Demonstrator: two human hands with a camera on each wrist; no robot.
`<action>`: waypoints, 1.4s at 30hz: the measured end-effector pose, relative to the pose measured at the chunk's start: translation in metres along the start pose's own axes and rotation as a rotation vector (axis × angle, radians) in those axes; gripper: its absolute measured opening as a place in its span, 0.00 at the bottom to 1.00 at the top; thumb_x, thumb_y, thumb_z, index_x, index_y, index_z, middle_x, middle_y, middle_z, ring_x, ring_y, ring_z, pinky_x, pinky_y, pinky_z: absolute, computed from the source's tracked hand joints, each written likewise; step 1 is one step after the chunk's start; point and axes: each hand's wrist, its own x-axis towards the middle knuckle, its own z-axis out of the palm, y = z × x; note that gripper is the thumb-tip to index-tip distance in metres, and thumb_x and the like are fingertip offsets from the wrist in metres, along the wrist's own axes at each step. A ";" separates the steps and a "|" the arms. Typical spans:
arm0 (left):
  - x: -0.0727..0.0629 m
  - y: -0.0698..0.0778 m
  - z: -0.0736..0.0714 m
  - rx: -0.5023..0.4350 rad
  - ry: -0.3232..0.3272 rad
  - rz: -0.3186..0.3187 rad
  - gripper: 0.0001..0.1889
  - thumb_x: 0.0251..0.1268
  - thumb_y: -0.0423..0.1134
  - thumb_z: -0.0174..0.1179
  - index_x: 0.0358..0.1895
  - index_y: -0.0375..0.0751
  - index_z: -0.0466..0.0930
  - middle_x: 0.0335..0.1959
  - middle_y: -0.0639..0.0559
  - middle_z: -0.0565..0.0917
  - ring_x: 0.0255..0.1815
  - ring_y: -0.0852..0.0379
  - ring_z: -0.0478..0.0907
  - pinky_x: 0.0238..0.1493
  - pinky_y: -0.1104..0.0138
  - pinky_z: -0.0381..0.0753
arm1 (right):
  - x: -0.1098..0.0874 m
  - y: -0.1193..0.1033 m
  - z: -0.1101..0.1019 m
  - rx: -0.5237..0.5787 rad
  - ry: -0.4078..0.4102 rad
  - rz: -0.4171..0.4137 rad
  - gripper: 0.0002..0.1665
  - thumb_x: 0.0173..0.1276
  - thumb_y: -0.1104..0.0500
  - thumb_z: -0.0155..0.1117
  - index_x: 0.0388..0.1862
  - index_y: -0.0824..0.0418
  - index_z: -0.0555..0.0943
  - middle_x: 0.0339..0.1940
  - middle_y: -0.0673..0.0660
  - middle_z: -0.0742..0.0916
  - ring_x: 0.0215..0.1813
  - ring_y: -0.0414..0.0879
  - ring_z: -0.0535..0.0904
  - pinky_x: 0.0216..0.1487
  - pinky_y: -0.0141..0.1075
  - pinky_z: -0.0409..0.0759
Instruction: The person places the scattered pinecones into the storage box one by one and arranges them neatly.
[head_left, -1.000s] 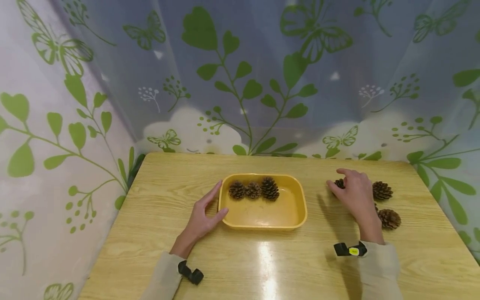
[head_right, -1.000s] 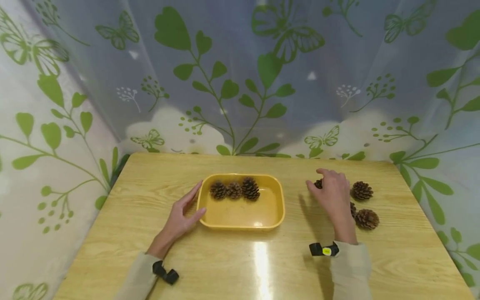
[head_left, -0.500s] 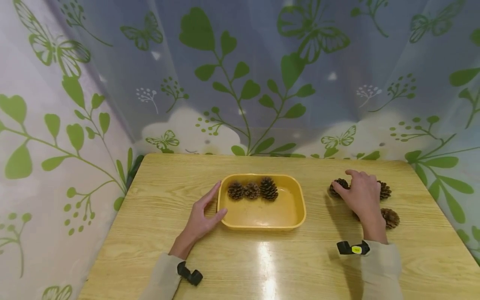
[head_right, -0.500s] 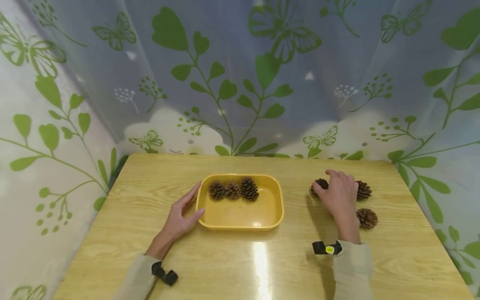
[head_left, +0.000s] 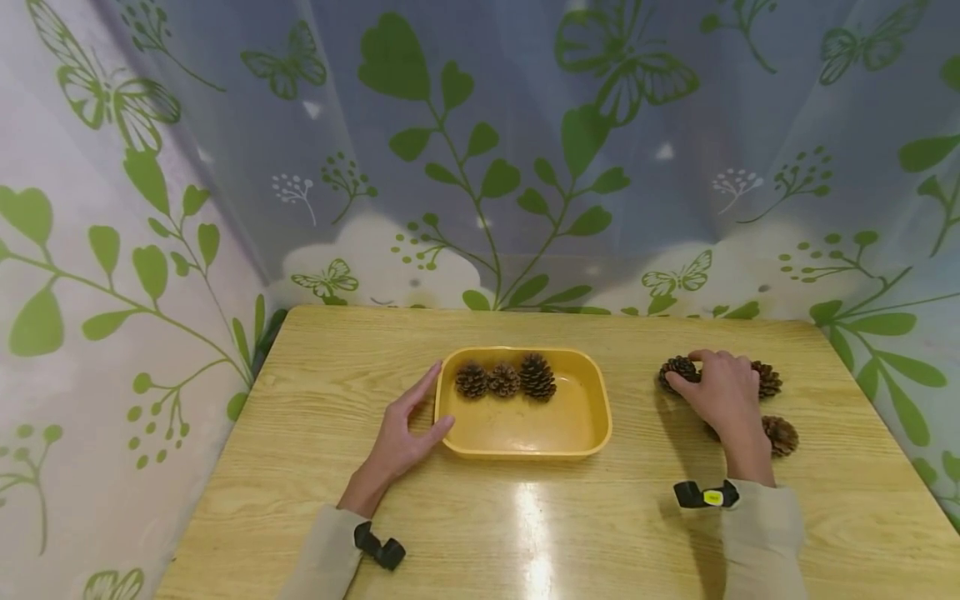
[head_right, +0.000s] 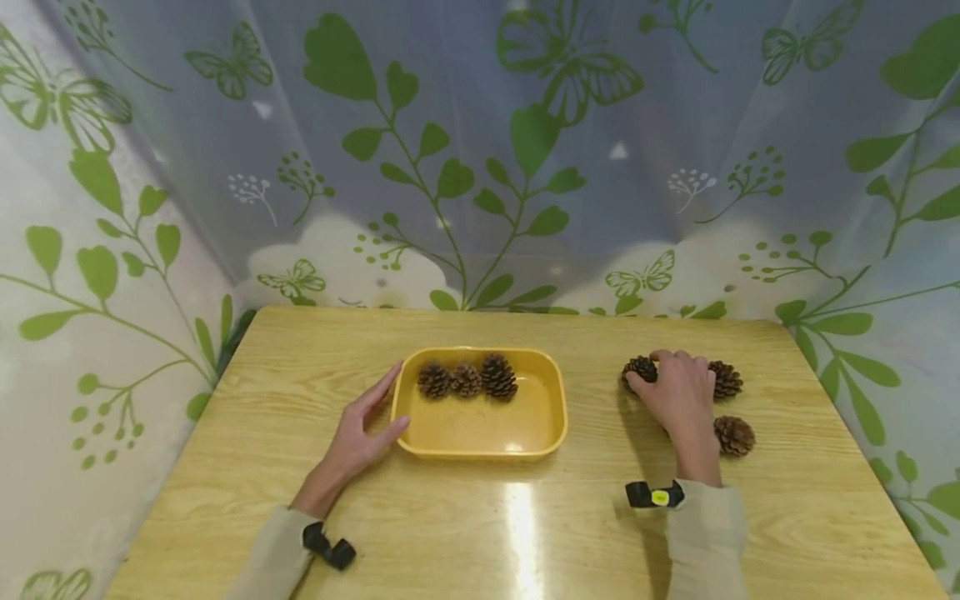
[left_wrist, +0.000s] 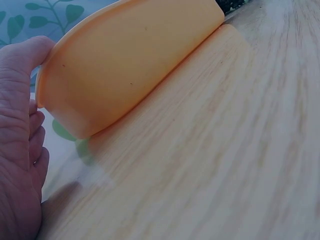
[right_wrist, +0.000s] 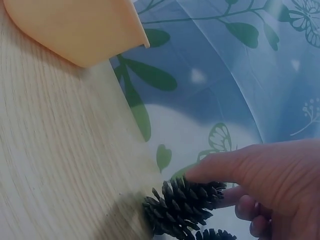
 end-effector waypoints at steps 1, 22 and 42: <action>0.000 0.000 0.000 0.001 -0.001 -0.001 0.39 0.65 0.26 0.67 0.79 0.26 0.61 0.79 0.31 0.65 0.81 0.34 0.59 0.80 0.69 0.58 | 0.000 0.001 0.000 -0.004 0.002 -0.004 0.34 0.71 0.48 0.71 0.60 0.76 0.81 0.47 0.80 0.84 0.47 0.80 0.74 0.44 0.70 0.72; 0.001 0.002 0.000 -0.004 -0.001 -0.008 0.39 0.67 0.27 0.66 0.79 0.27 0.60 0.79 0.32 0.64 0.81 0.36 0.58 0.80 0.70 0.57 | 0.002 0.005 0.002 -0.014 -0.034 0.008 0.36 0.70 0.46 0.72 0.58 0.77 0.82 0.47 0.79 0.85 0.41 0.74 0.78 0.50 0.71 0.72; 0.000 0.004 -0.001 -0.006 -0.008 -0.025 0.40 0.67 0.28 0.66 0.80 0.29 0.60 0.80 0.34 0.64 0.82 0.39 0.58 0.80 0.70 0.58 | 0.000 -0.004 0.006 -0.030 0.038 -0.004 0.36 0.64 0.44 0.76 0.52 0.76 0.85 0.08 0.53 0.73 0.23 0.56 0.72 0.38 0.58 0.75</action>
